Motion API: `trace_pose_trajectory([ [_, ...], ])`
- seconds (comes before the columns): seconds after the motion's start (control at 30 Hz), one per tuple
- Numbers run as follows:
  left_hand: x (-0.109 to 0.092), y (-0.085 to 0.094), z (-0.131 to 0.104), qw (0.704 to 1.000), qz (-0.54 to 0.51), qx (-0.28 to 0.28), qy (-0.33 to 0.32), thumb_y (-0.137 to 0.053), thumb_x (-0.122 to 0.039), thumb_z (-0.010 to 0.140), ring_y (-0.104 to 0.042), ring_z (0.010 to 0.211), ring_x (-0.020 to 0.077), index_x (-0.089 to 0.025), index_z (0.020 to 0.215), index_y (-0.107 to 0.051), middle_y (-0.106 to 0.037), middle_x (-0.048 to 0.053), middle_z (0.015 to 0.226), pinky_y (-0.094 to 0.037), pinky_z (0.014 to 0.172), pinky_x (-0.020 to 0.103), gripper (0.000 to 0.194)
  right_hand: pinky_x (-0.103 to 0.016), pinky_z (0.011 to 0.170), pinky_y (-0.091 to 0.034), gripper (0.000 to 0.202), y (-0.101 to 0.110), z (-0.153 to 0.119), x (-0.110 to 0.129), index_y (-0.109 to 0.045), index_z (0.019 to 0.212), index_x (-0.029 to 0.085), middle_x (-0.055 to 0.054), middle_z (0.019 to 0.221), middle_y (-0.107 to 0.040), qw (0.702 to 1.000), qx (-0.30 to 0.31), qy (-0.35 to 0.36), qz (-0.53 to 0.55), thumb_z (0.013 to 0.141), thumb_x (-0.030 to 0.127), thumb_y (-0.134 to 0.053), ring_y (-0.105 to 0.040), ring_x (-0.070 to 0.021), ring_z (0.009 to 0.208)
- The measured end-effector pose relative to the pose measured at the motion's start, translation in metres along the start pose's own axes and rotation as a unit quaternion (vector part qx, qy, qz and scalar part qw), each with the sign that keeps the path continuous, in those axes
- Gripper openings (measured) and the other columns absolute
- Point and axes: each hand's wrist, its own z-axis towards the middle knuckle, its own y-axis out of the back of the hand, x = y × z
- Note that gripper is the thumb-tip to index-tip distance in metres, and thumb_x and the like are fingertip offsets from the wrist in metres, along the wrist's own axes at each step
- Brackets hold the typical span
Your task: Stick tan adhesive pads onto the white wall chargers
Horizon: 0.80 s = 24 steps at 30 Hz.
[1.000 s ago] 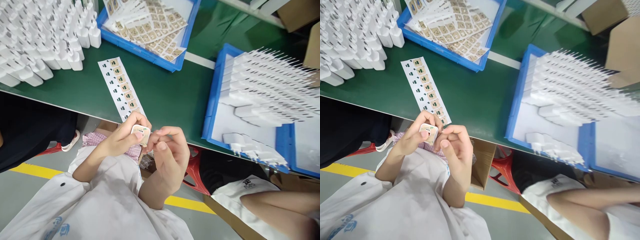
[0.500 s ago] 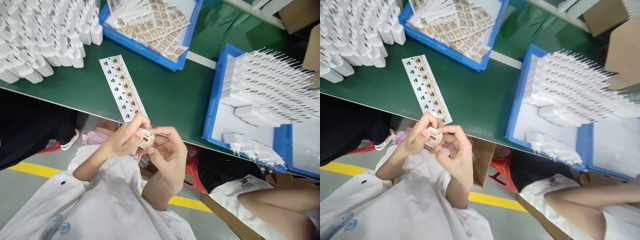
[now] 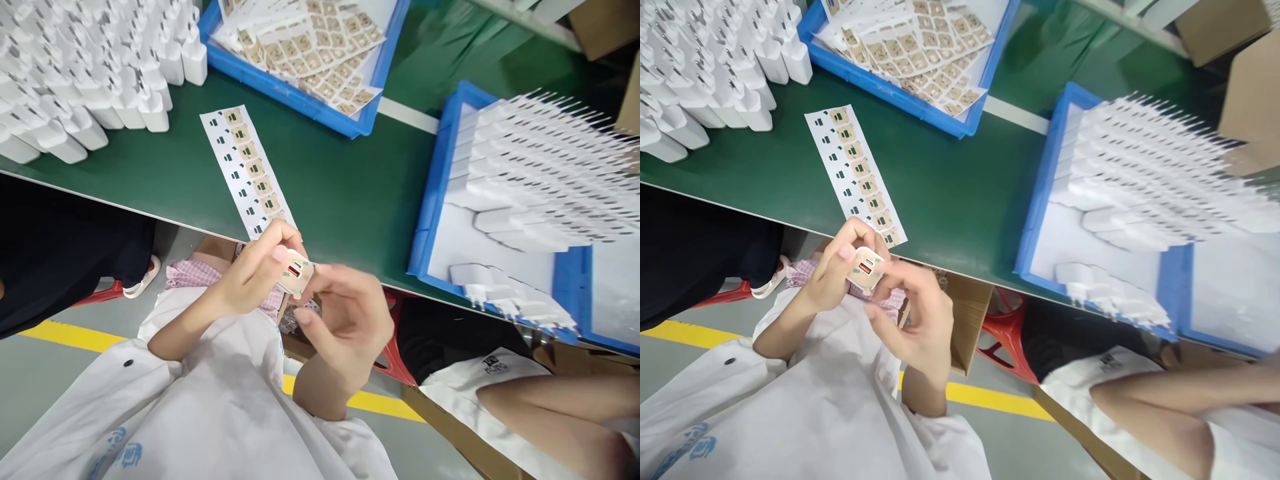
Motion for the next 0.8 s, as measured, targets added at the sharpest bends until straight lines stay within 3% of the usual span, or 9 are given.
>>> trace_pose_trajectory([
  [0.07, -0.003, -0.001, -0.001, 1.000, 0.001, -0.007, 0.022, -0.032, -0.067, 0.106, -0.053, 0.067, 0.0145, -0.023, 0.098, -0.051, -0.057, 0.000, 0.082, -0.043, 0.065, 0.029, 0.049, -0.029, 0.059, -0.055, 0.034, 0.002, 0.001, -0.002, -0.073, 0.120, 0.025, 0.000, 0.080, -0.066, 0.988, -0.007, 0.112, -0.102, 0.088, 0.015, -0.077, -0.062, -0.0149, 0.066],
  [0.13, -0.006, -0.002, -0.003, 0.999, 0.011, -0.008, 0.044, -0.029, -0.072, 0.104, -0.050, 0.063, 0.0142, -0.022, 0.095, -0.051, -0.056, -0.001, 0.077, -0.040, 0.061, 0.030, 0.056, -0.028, 0.059, -0.054, 0.027, 0.004, 0.004, -0.001, -0.076, 0.111, 0.023, -0.001, 0.081, -0.066, 0.970, -0.007, 0.171, -0.170, 0.089, 0.009, -0.074, -0.062, -0.0145, 0.068],
  [0.4, -0.008, -0.004, -0.007, 0.996, 0.045, -0.019, 0.073, -0.028, -0.077, 0.101, -0.053, 0.062, 0.0154, -0.021, 0.093, -0.054, -0.058, 0.001, 0.075, -0.038, 0.058, 0.030, 0.062, -0.028, 0.054, -0.051, 0.027, 0.000, 0.009, 0.009, -0.071, 0.096, 0.023, 0.001, 0.073, -0.062, 0.960, -0.017, 0.174, -0.216, 0.086, -0.001, -0.065, -0.057, -0.0139, 0.063],
  [0.5, -0.006, -0.004, -0.006, 0.997, 0.042, -0.018, 0.069, -0.028, -0.078, 0.101, -0.055, 0.066, 0.0162, -0.021, 0.091, -0.054, -0.059, 0.002, 0.077, -0.041, 0.061, 0.030, 0.063, -0.026, 0.053, -0.047, 0.025, 0.001, 0.007, 0.010, -0.068, 0.091, 0.023, 0.002, 0.071, -0.060, 0.970, -0.011, 0.133, -0.202, 0.084, -0.001, -0.065, -0.054, -0.0117, 0.060],
  [0.67, -0.002, -0.003, -0.003, 0.999, 0.027, -0.002, 0.026, -0.030, -0.077, 0.101, -0.054, 0.066, 0.0153, -0.021, 0.090, -0.054, -0.060, 0.001, 0.077, -0.042, 0.062, 0.030, 0.062, -0.025, 0.050, -0.037, 0.016, 0.004, 0.005, 0.013, -0.066, 0.082, 0.024, 0.005, 0.064, -0.054, 0.992, 0.002, -0.023, -0.120, 0.087, 0.008, -0.066, -0.047, -0.0102, 0.054],
  [0.8, 0.004, -0.003, -0.002, 1.000, 0.027, 0.012, -0.011, -0.030, -0.079, 0.099, -0.056, 0.068, 0.0160, -0.021, 0.091, -0.054, -0.059, 0.002, 0.078, -0.043, 0.063, 0.030, 0.063, -0.024, 0.049, -0.033, 0.017, 0.002, 0.012, 0.012, -0.065, 0.073, 0.022, 0.007, 0.059, -0.046, 0.991, -0.030, -0.119, -0.059, 0.090, 0.020, -0.068, -0.040, -0.0096, 0.052],
])
